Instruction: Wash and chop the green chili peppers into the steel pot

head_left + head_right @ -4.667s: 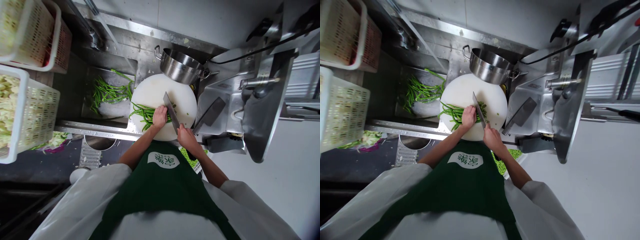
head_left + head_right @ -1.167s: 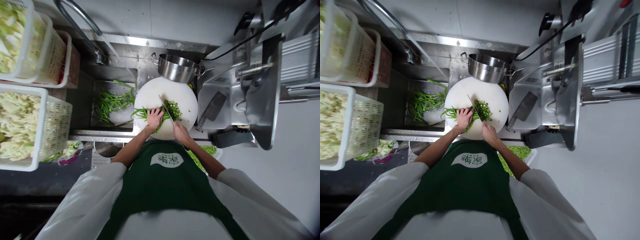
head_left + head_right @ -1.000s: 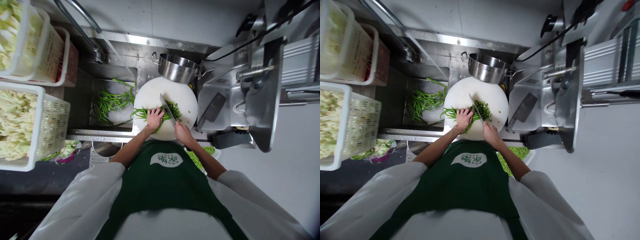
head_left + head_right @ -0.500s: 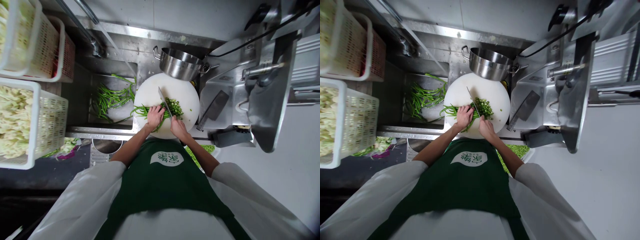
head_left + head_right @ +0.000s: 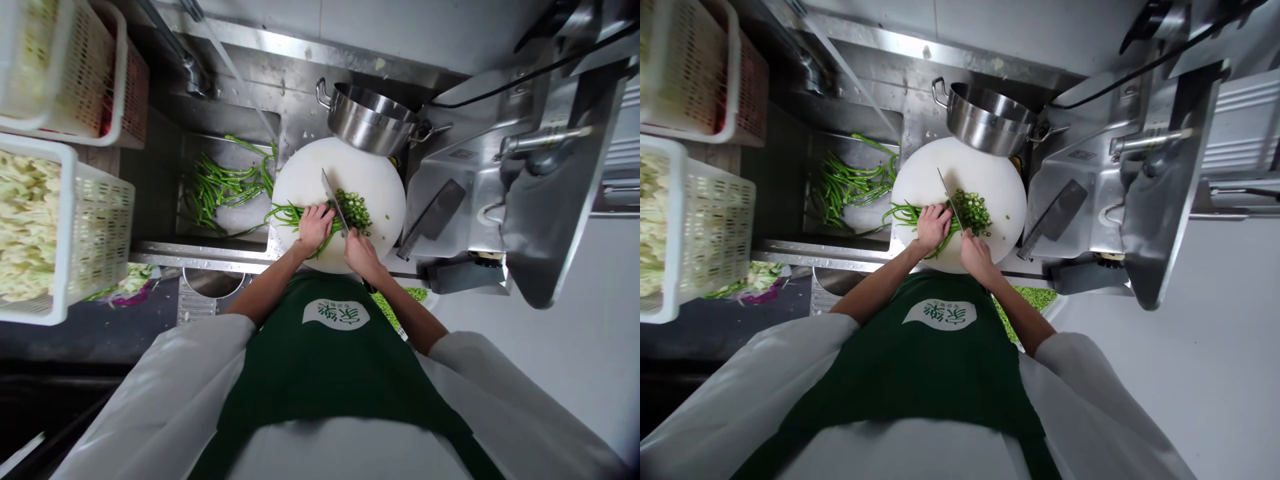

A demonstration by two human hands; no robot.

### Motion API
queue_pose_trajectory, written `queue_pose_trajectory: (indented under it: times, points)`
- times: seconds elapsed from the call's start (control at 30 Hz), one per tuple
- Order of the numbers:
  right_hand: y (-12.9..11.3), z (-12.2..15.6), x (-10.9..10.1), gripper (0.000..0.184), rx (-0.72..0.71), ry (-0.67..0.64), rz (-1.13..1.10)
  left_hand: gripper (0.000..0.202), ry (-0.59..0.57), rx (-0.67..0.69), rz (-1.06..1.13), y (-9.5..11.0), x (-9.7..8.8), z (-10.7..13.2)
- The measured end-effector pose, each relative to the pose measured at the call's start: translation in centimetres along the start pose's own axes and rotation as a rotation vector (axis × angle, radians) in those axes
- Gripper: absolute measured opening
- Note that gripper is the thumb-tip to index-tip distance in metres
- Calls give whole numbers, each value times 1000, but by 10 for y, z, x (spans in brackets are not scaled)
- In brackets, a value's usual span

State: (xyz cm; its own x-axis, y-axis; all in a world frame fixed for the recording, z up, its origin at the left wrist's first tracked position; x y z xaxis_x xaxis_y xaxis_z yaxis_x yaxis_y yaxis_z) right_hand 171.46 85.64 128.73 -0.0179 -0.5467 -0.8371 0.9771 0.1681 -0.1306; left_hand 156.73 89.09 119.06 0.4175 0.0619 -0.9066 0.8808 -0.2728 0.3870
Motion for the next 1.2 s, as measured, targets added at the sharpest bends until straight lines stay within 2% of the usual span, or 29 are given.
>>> queue_pose_trajectory:
  times: [0.07,0.13,0.27,0.37,0.5,0.6,0.67,0.77,0.87,1.0,1.1,1.2]
  points:
    - [-4,-17,1,35,5,36,-2,41,11,1,9,-2,1,1]
    - [-2,-21,-2,33,5,59,-7,42,30,0,8,-3,2,1]
    - [7,11,-14,31,3,51,1,42,48,-1,6,-2,5,1]
    - [6,26,-13,31,4,-3,11,41,43,-7,13,-2,6,0]
    - [-10,-2,-3,32,6,0,0,42,42,-14,38,-4,6,1]
    - [-13,-20,-4,33,4,33,-4,43,47,-15,31,-6,6,2]
    - [-7,-13,-10,31,-2,45,-2,44,54,-17,12,-6,6,2]
    - [4,16,-19,34,-10,21,7,45,56,-21,-15,-5,7,2]
    - [5,30,-17,36,-13,-35,-2,43,51,-32,-12,-5,9,1]
    - [-12,1,-2,33,-1,-32,-28,41,69,-37,-1,-7,9,3]
    - [-17,-20,2,34,2,-3,-35,41,109,-57,16,-8,8,4]
    - [-10,-10,-6,31,-15,20,-48,41,139,-90,53,-8,7,4]
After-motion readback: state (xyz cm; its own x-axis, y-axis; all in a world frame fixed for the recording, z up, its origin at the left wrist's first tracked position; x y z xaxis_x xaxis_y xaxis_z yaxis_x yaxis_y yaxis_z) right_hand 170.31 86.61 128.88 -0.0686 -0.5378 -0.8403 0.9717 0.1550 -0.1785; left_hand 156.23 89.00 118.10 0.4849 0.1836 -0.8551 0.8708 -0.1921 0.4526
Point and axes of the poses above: each hand's wrist, its own z-axis away from the middle knuckle, its own x-axis out of the palm, y = z × x, the point moved 2 cm from there along -z, towards the middle knuckle, and after that the axes turned 2 degrees about y, right-handed, at the moved point
